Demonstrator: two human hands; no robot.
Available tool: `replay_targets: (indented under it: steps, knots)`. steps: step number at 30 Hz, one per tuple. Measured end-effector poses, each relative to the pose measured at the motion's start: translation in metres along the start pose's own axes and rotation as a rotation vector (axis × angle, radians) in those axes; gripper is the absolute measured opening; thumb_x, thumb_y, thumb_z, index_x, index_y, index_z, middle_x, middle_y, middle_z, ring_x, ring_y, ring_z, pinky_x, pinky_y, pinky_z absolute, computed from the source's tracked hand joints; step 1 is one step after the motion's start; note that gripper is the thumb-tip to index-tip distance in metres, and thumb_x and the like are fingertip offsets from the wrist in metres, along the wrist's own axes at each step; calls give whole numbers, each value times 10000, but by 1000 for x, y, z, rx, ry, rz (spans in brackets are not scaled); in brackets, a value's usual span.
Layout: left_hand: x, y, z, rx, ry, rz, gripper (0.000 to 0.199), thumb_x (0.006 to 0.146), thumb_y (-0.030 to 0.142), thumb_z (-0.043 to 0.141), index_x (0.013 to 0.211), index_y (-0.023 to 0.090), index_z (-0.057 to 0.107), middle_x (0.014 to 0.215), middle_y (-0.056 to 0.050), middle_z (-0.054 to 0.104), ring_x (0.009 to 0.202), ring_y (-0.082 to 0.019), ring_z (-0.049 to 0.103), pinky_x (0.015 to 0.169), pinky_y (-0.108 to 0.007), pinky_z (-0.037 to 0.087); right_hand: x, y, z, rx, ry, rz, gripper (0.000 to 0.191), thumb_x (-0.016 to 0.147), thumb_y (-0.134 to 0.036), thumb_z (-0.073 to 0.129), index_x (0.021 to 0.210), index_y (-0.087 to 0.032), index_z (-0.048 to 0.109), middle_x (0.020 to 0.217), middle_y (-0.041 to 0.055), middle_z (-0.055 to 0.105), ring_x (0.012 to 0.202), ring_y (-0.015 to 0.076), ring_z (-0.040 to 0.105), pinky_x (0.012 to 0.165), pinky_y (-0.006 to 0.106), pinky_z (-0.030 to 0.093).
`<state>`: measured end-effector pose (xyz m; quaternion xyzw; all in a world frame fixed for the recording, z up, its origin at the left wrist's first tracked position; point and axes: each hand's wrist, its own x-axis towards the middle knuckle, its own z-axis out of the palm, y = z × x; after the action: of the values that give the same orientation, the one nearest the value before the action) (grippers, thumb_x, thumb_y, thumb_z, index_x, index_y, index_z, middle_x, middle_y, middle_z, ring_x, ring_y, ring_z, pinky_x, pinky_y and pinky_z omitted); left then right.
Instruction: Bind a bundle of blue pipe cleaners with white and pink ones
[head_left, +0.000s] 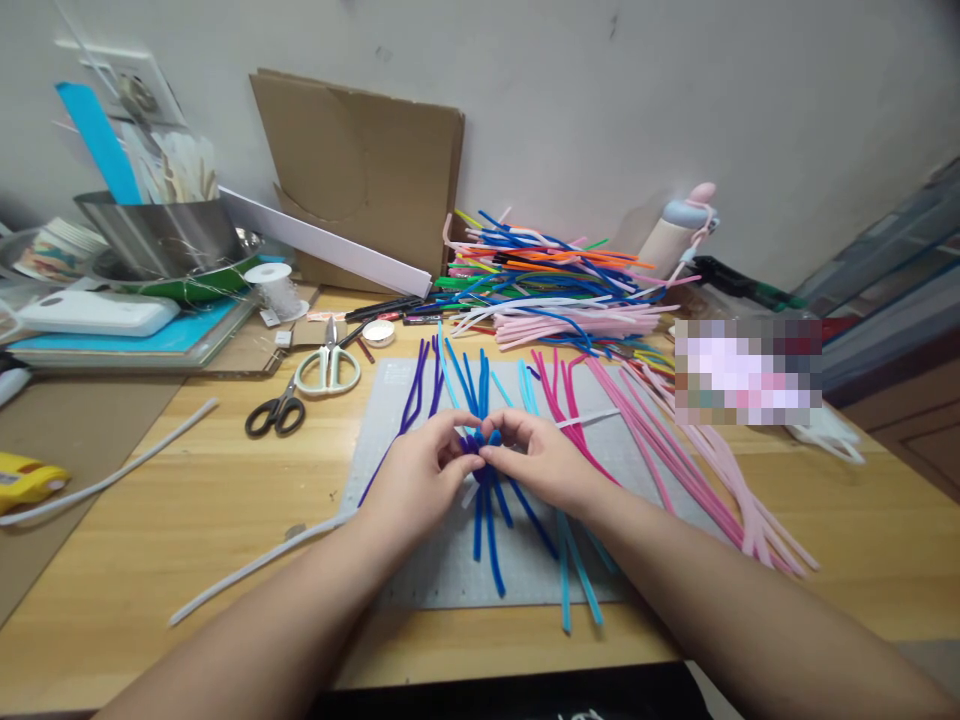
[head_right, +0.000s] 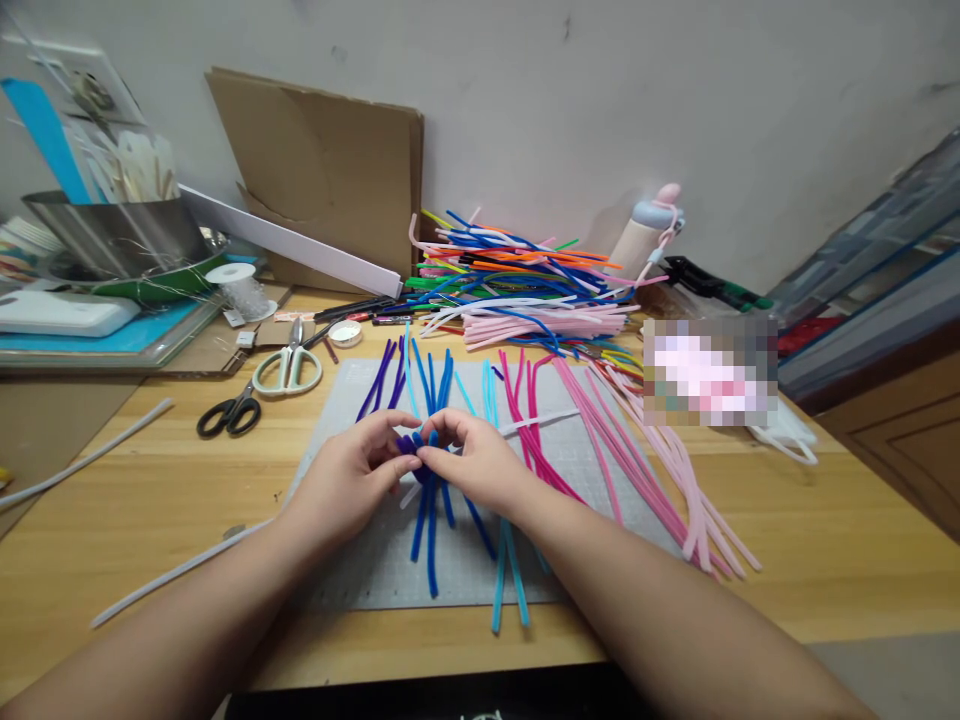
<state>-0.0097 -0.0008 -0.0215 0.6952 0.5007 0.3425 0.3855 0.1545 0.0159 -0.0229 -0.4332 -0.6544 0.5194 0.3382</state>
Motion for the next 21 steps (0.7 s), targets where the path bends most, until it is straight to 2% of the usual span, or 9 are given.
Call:
replay_targets:
  steps: [13,16,18,21]
  knots:
    - [1,-3,3,-47,-23,-2,269,742,232,565,1006,247,519,600,54,528,557,-115,518,558,-237,394,-1,-4,-2,-205,-9,-102,71,757,-212,501,780,-173,556,762,6,570,748,139,521,720,270,403]
    - [1,0,-2,17,-2,-11,349,726,297,588,1057,228,504,690,23,583,608,-129,535,583,-252,400,-1,-5,-2,-231,57,-106,75,757,-212,498,768,-170,559,738,-1,563,717,128,512,686,254,401]
    - [1,2,-6,109,35,-27,314,721,355,585,993,207,533,752,-6,610,636,-141,541,584,-262,394,0,-6,-3,-224,129,-62,85,754,-232,501,772,-169,555,694,-13,540,632,110,486,599,230,389]
    - [1,3,-11,219,47,-47,182,758,369,527,745,192,566,688,-12,616,613,-145,534,562,-265,374,1,-6,-4,-179,183,1,100,746,-260,503,774,-171,541,638,-31,498,521,86,424,489,209,338]
